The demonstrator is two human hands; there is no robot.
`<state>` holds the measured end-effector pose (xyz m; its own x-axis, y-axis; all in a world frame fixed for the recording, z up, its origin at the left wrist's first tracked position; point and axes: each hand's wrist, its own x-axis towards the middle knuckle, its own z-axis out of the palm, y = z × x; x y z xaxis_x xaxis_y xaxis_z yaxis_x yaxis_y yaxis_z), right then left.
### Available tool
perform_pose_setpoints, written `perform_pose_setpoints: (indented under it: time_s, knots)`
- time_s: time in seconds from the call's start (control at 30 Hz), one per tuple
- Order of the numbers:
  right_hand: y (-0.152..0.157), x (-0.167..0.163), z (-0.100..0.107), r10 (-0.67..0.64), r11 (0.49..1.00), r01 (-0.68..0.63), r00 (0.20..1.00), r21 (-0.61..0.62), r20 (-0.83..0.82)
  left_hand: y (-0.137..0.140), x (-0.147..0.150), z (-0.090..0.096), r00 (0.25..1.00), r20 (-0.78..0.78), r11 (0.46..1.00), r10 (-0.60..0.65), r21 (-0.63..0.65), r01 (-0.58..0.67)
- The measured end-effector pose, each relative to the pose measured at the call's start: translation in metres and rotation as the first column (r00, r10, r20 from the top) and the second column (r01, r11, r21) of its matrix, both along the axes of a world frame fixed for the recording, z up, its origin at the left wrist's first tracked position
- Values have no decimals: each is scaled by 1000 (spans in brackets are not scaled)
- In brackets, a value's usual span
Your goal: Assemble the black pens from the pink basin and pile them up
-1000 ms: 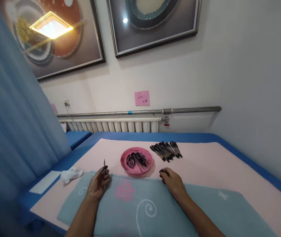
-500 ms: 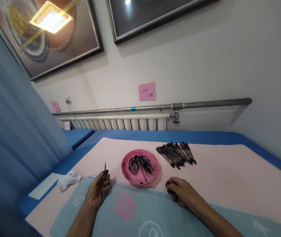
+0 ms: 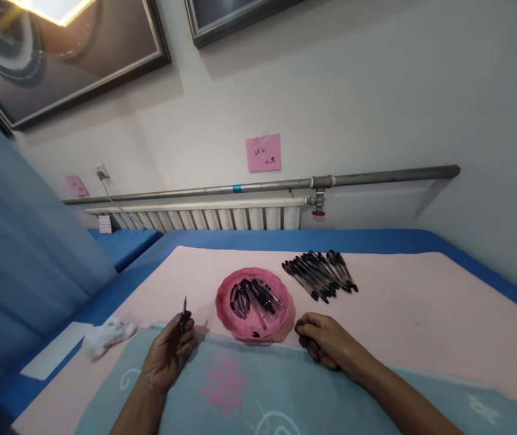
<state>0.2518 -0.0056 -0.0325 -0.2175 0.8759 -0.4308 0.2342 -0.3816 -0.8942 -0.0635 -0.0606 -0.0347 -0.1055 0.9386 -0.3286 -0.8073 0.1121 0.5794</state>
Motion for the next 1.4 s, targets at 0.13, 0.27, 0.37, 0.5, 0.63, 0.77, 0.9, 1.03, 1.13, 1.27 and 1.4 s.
perform_pose_setpoints:
  time_s: [0.13, 0.27, 0.37, 0.5, 0.63, 0.77, 0.9, 1.03, 1.13, 1.27, 1.4]
  knots:
    - [-1, -1, 0, -6, 1000, 6, 999, 23, -34, 0, 0, -1, 1000, -3, 1000, -7, 6, 7]
    - [-2, -1, -1, -11, 1000, 12, 1000, 27, -24, 0, -1, 0, 1000, -3, 1000, -19, 8, 19]
    - [-2, -1, -3, -8, 999, 9, 1000, 40, -26, -1, -1, 0, 1000, -7, 1000, -24, 11, 24]
    - [-3, 1, -4, 0, 999, 1, 1000, 53, -16, -1, -1, 0, 999, -19, 999, -31, 14, 31]
    - [-4, 1, -5, 3, 997, -2, 1000, 80, -3, 0, -1, 0, 999, -31, 999, -36, 19, 37]
    - [-4, 1, -7, -13, 995, 13, 1000, 97, 3, 0, -1, 2, 999, -29, 999, -45, 26, 45]
    - [-6, 1, -5, -12, 994, 12, 1000, 107, 4, -2, 0, 3, 999, -31, 999, -45, 28, 46]
    - [-9, -1, -1, -24, 992, 25, 1000, 122, -3, -1, 0, 5, 998, -36, 998, -50, 27, 51]
    - [-11, -2, 0, -42, 990, 44, 999, 134, -12, 1, 0, 6, 998, -41, 998, -58, 28, 59]
    - [-12, -3, 2, -68, 987, 71, 997, 145, -20, 3, -2, 6, 996, -50, 997, -69, 38, 71]
    - [-16, -4, 6, -86, 983, 85, 996, 163, -6, 3, -5, 3, 996, -43, 994, -80, 73, 83]
